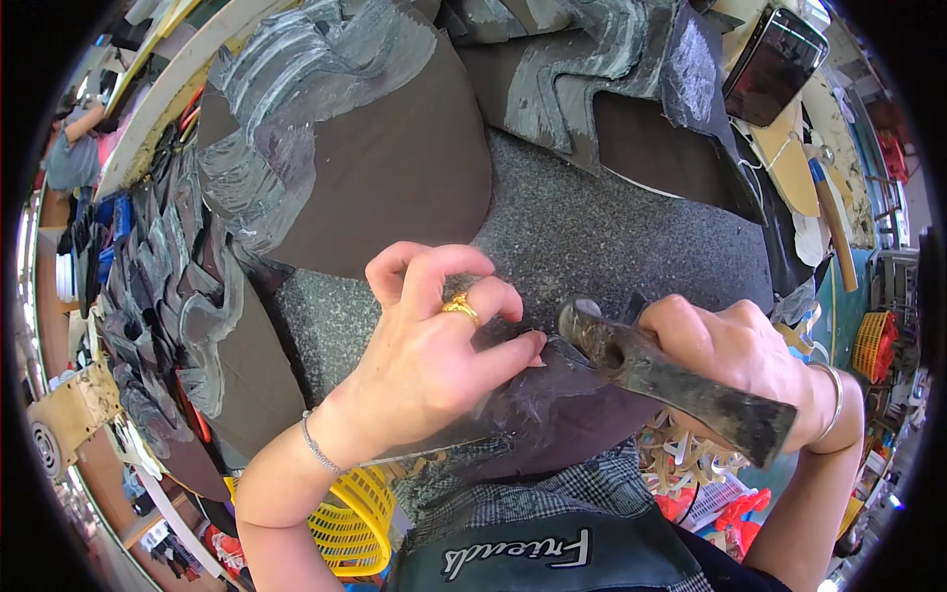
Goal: The person folds the edges of shoe upper components by hand and hammers the seams down using a hammer.
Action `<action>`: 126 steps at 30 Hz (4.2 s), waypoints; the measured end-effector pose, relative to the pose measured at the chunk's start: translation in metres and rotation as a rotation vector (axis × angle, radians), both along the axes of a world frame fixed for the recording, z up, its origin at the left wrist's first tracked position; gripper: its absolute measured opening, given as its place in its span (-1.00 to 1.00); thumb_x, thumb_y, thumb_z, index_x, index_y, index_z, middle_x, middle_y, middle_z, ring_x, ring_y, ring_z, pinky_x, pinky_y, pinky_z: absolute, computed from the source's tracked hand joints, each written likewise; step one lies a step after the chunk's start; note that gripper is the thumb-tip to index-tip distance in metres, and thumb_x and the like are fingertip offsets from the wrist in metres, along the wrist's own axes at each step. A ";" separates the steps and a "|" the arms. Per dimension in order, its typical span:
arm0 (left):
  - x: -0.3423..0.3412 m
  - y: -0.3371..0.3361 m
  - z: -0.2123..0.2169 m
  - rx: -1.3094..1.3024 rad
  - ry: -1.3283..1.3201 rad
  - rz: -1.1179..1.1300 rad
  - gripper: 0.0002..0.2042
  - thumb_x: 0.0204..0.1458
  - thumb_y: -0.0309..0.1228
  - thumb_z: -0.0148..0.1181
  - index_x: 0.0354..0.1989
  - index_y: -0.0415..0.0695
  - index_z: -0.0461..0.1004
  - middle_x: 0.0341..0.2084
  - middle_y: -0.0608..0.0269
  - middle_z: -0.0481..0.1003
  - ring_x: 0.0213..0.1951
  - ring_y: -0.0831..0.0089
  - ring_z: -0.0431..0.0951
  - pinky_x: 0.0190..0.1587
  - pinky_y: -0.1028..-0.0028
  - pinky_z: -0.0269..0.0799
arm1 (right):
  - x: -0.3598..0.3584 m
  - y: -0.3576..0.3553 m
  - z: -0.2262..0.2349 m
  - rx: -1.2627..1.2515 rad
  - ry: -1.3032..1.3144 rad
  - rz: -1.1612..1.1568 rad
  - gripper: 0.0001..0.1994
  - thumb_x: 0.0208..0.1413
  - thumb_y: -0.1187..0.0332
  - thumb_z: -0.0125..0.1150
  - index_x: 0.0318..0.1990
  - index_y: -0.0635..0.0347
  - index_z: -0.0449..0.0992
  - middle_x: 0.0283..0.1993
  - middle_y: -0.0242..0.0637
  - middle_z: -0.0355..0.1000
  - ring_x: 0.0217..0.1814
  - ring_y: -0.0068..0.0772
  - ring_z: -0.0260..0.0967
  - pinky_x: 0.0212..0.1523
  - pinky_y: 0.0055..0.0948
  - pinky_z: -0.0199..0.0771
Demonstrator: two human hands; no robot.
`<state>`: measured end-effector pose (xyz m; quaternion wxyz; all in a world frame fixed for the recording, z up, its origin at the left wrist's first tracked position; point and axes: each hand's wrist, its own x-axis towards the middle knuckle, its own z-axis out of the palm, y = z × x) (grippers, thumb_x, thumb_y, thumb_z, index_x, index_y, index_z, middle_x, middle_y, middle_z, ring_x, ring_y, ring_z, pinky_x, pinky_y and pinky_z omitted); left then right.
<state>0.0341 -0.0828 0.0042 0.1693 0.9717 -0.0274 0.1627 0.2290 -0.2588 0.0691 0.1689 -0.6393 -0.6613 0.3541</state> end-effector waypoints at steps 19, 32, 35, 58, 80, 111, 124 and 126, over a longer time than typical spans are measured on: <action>-0.014 -0.024 -0.013 -0.292 -0.042 0.344 -0.69 -0.45 -0.36 0.52 -0.38 0.07 0.69 -0.47 0.58 0.46 -0.20 0.35 0.37 -0.07 0.30 0.11 | -0.006 0.009 0.001 -0.137 0.000 -0.018 -0.69 -0.09 0.44 0.27 -0.21 0.24 0.29 -0.51 -0.17 0.30 -0.53 0.04 0.36 -0.51 -0.13 0.34; -0.018 -0.026 -0.017 -0.156 -0.076 0.277 -0.80 -0.34 -0.38 0.39 -0.43 0.09 0.64 -0.41 0.56 0.42 -0.15 0.35 0.37 -0.08 0.16 0.03 | -0.001 0.026 -0.002 -0.143 -0.049 0.106 -0.61 -0.13 0.37 0.33 -0.19 0.23 0.27 -0.52 -0.22 0.29 -0.55 0.01 0.38 -0.61 -0.20 0.30; -0.020 -0.024 -0.016 -0.153 -0.070 0.256 -0.78 -0.34 -0.38 0.38 -0.41 0.08 0.65 -0.40 0.56 0.43 -0.15 0.35 0.36 -0.09 0.16 0.03 | 0.000 0.030 -0.002 -0.112 -0.073 0.106 -0.60 -0.14 0.36 0.35 -0.21 0.22 0.25 -0.52 -0.20 0.28 -0.55 0.05 0.37 -0.60 -0.19 0.29; -0.033 -0.040 -0.005 -0.016 0.002 0.341 -0.73 -0.30 -0.38 0.35 -0.31 0.09 0.65 -0.37 0.59 0.48 -0.16 0.38 0.36 -0.10 0.17 -0.01 | -0.008 0.039 0.000 -0.040 -0.076 0.165 -0.57 -0.12 0.32 0.31 -0.17 0.30 0.23 -0.51 -0.10 0.33 -0.55 0.13 0.37 -0.62 -0.13 0.29; -0.047 -0.046 -0.004 -0.039 -0.034 0.412 -0.70 -0.32 -0.50 0.29 -0.31 0.06 0.63 -0.42 0.56 0.48 -0.20 0.36 0.37 -0.11 0.20 0.00 | -0.012 0.023 0.004 0.055 -0.114 0.169 -0.60 -0.12 0.53 0.22 -0.11 0.26 0.21 -0.62 -0.13 0.37 -0.53 0.08 0.46 -0.55 -0.16 0.46; -0.004 -0.033 0.004 -0.423 0.180 0.448 -0.78 -0.28 -0.41 0.49 -0.36 0.02 0.70 -0.45 0.49 0.49 -0.18 0.46 0.37 0.03 0.37 0.05 | -0.009 -0.024 -0.023 0.263 -0.176 0.005 -0.40 -0.15 0.46 0.21 0.08 0.51 0.14 -0.55 -0.23 0.39 -0.55 -0.17 0.49 -0.57 -0.33 0.42; -0.005 -0.039 0.007 -0.376 0.171 0.447 -0.77 -0.24 -0.43 0.47 -0.33 0.01 0.68 -0.45 0.47 0.50 -0.18 0.44 0.38 0.03 0.34 0.08 | -0.009 -0.028 -0.021 0.200 -0.103 0.000 -0.37 -0.15 0.47 0.20 0.12 0.47 0.11 -0.52 -0.22 0.39 -0.51 -0.12 0.48 -0.53 -0.27 0.43; -0.007 -0.043 0.007 -0.405 0.139 0.486 -0.69 -0.27 -0.40 0.49 -0.25 0.01 0.65 -0.40 0.44 0.49 -0.16 0.38 0.37 0.04 0.31 0.08 | -0.011 -0.030 -0.027 0.219 -0.095 -0.032 -0.38 -0.15 0.48 0.20 0.11 0.44 0.11 -0.51 -0.23 0.39 -0.50 -0.10 0.48 -0.52 -0.25 0.43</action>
